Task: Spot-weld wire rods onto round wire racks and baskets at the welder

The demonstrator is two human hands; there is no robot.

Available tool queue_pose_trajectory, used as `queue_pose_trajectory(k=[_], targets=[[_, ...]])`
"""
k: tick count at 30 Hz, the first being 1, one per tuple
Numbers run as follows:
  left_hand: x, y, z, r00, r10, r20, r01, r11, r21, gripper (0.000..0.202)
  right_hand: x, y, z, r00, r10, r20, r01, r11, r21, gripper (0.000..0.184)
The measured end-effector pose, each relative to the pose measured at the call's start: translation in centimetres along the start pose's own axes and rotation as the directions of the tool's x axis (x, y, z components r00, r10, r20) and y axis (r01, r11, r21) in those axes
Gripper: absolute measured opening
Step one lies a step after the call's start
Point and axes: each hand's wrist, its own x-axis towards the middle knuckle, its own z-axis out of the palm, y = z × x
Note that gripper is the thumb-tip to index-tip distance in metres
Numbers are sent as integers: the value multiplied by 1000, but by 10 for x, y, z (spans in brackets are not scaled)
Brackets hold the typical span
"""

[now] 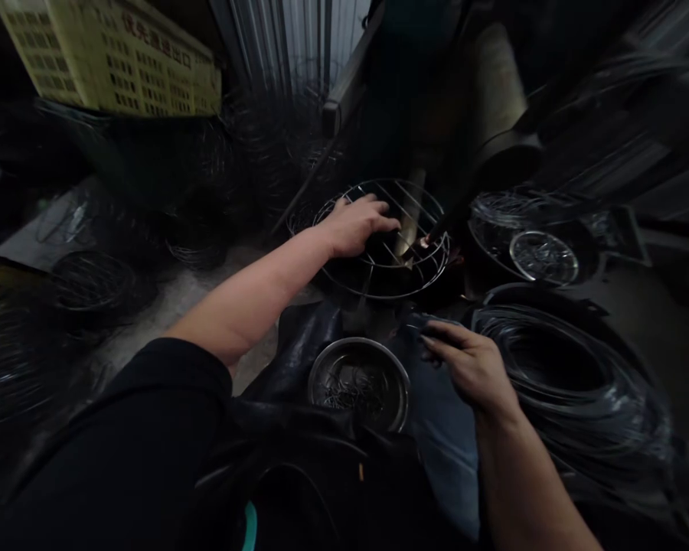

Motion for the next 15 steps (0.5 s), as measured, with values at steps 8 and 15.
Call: queue_pose_trajectory(k=[8, 15], targets=[[-3, 8, -3, 999, 24, -22, -22, 996, 88, 63, 37, -42, 33, 951, -262, -165, 238, 959, -155, 29], [7, 6, -2, 998, 16, -63, -7, 990, 140, 62, 51, -38, 60, 935, -253, -247, 264, 964, 13, 31]])
